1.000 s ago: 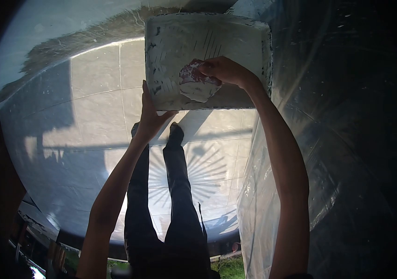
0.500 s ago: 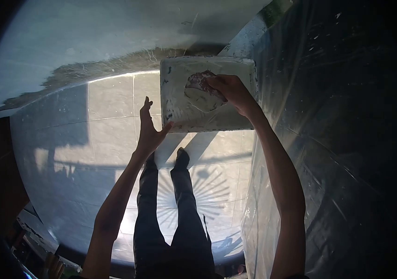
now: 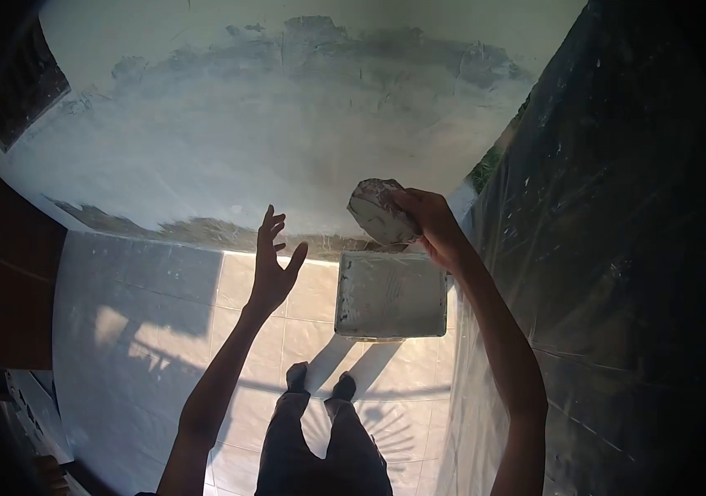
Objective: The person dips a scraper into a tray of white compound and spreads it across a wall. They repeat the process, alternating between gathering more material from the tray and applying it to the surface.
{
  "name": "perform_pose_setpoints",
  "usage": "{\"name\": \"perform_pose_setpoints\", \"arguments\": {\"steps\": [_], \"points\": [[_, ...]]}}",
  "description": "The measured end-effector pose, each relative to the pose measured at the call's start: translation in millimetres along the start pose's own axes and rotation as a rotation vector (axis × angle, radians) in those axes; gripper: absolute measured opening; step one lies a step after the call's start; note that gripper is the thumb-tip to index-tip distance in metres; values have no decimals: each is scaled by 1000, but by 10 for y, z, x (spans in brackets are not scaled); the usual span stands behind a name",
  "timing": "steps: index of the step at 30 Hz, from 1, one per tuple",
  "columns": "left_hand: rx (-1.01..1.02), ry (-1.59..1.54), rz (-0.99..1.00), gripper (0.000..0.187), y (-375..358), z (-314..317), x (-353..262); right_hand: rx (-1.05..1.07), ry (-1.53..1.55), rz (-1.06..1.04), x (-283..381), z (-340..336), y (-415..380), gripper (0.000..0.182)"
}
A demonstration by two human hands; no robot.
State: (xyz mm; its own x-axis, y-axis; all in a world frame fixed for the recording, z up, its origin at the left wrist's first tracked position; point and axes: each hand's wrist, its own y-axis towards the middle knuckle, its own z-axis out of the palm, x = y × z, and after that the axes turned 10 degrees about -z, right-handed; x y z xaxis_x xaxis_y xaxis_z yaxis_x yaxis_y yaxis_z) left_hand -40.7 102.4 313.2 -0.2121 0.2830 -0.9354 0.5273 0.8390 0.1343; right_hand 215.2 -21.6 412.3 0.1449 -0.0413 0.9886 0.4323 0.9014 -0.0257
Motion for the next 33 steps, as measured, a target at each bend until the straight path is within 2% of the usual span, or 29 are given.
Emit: {"name": "perform_pose_setpoints", "arguments": {"steps": [5,8,14,21,27,30,32,33], "points": [[-126,-41,175,80,382,-687,-866,75,88,-130,1138,511,105,29],[-180,-40,210,78,545,-1120,-1309,74,50,-192,1768,874,175,29],[-268,-47,361,72,915,-1919,-1887,141,39,-298,2625,1467,406,26],[-291,12,484,67,1537,-2830,-2150,136,-3,-426,3235,2292,799,24],[-262,49,538,62,2147,-3538,-2251,-129,-147,-573,3587,3096,1119,21],[-344,126,697,57,2461,-3701,-2264,-247,-331,-684,3756,3208,1384,25],[-375,162,761,58,2682,-3798,-2340,-378,-499,-881,3882,3348,1515,29],[-430,203,826,59,2799,-3840,-2382,-391,-501,-874,3950,3412,1559,29]]}}
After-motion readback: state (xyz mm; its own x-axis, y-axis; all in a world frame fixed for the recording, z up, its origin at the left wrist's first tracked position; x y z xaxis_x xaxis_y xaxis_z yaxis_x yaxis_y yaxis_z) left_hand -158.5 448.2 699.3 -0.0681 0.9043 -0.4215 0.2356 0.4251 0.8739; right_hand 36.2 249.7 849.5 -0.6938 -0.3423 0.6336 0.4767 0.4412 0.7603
